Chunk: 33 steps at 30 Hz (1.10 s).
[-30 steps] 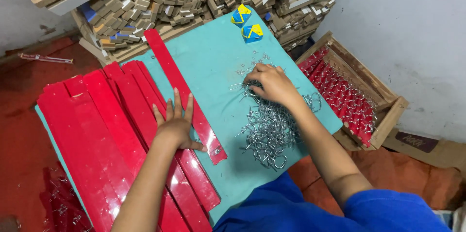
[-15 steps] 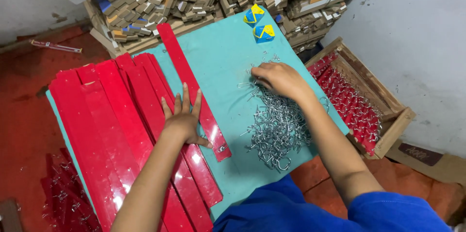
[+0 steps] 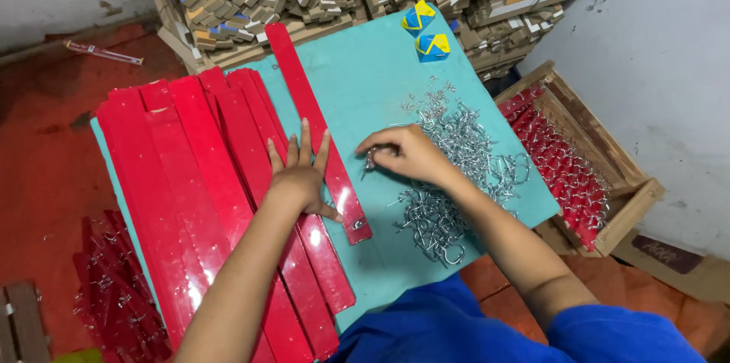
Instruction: Attaching metal clips to red metal strips on a workbench
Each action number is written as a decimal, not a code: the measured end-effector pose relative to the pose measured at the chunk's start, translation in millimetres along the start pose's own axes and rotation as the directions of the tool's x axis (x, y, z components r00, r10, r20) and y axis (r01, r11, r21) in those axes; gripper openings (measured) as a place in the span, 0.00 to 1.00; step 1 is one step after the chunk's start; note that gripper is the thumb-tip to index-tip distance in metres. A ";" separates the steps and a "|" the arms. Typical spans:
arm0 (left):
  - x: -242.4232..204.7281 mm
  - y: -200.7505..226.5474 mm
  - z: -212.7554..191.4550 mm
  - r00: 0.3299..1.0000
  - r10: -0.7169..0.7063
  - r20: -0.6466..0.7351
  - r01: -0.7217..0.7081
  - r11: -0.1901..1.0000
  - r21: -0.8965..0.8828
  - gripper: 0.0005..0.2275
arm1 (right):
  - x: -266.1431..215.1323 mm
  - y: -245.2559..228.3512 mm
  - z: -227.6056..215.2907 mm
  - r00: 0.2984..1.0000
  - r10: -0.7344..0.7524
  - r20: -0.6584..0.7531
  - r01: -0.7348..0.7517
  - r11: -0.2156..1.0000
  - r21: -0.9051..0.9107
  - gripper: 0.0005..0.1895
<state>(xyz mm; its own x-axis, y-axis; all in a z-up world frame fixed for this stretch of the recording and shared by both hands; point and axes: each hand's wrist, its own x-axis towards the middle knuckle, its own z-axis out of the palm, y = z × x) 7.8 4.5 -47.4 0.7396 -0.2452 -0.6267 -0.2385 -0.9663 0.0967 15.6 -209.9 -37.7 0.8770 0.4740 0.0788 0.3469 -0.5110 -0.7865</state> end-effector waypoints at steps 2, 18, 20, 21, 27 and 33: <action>-0.2 -0.2 0.7 1.000 -0.001 0.005 0.001 1.000 -0.008 0.71 | 3.7 13.4 20.2 0.999 0.041 0.034 -0.042 0.998 0.039 0.12; -3.3 0.4 -3.8 1.000 -0.001 0.005 0.001 1.000 -0.011 0.70 | 15.9 14.8 22.1 0.976 -0.095 0.193 0.112 0.991 -0.076 0.05; -1.5 0.0 -2.5 1.000 -0.001 0.008 0.001 1.000 -0.006 0.71 | 16.4 12.3 21.7 0.977 -0.091 0.195 0.108 0.991 -0.080 0.05; -0.5 0.0 -1.8 1.000 0.001 0.013 -0.001 1.000 -0.003 0.71 | 16.4 11.1 21.3 0.977 -0.085 0.197 0.103 0.991 -0.083 0.05; -1.4 -0.1 -3.0 1.000 0.001 0.015 -0.001 1.000 -0.014 0.71 | 16.0 11.9 22.4 0.979 -0.092 0.181 0.110 0.990 -0.092 0.04; -0.6 -0.1 -2.4 1.000 0.003 0.001 -0.003 1.000 -0.029 0.72 | 20.8 15.6 32.9 0.955 -0.103 0.278 0.197 0.921 -0.335 0.06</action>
<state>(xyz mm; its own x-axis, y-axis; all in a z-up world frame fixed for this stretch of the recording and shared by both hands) 8.8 4.5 -45.1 0.7383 -0.2478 -0.6273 -0.2220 -0.9675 0.1209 28.3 -184.4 -68.5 0.7093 0.7048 -0.0145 0.6037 -0.6180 -0.5037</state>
